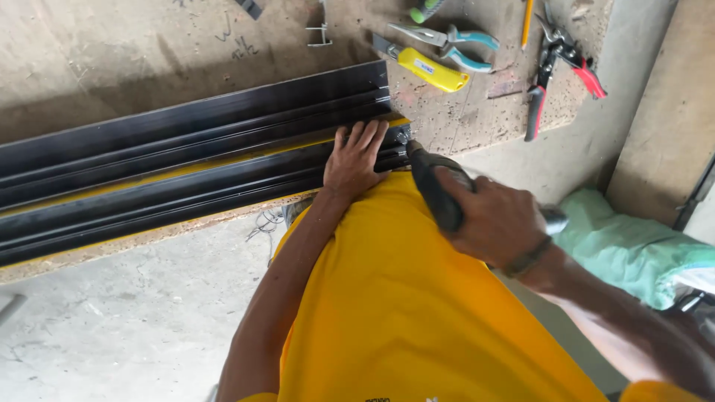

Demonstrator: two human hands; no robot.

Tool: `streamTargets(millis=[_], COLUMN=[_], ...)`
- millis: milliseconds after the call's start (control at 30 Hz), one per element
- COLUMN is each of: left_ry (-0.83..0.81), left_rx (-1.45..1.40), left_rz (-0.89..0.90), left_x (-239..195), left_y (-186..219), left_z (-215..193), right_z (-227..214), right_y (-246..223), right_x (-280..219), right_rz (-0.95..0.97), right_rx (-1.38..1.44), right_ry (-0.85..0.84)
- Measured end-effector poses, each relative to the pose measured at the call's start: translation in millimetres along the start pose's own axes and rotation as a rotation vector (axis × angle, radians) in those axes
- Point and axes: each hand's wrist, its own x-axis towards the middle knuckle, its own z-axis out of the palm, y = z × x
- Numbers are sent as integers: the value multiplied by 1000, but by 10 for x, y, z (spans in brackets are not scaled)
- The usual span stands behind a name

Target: Fabricating metal frames by marking and drilling aluminum profiles on a workbench.

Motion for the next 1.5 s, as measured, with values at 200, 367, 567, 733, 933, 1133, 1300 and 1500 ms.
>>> streamTargets(millis=[200,367,567,733,933,1133,1300,1500], left_ry=[6,-157,-190,-102,-195,162,-172,195], left_rx=[23,-18,-16,-15,-92,-45,58,-196], left_rz=[-12,-13,22,0,-11,-121,-66,-166], left_x=[39,-32,11,25,23,441,716,574], left_y=[22,-17,0,31,-9,-260,-543,-302], left_z=[-57,-42,-54,-54,-243,-577,-450,-525], right_z=[-428,-54,-272,-420,-437,370,582,414], right_y=[386,628,3,440,964,1267,1033,701], right_x=[703,294,156,144,-550,-497,-353,-310], right_rz=[59,221,65,70,249,-7,63,22], right_rx=[243,791,189,277,941,1551,1139,1087], right_ry=[-135,12,-45,-52,211,528,586,602])
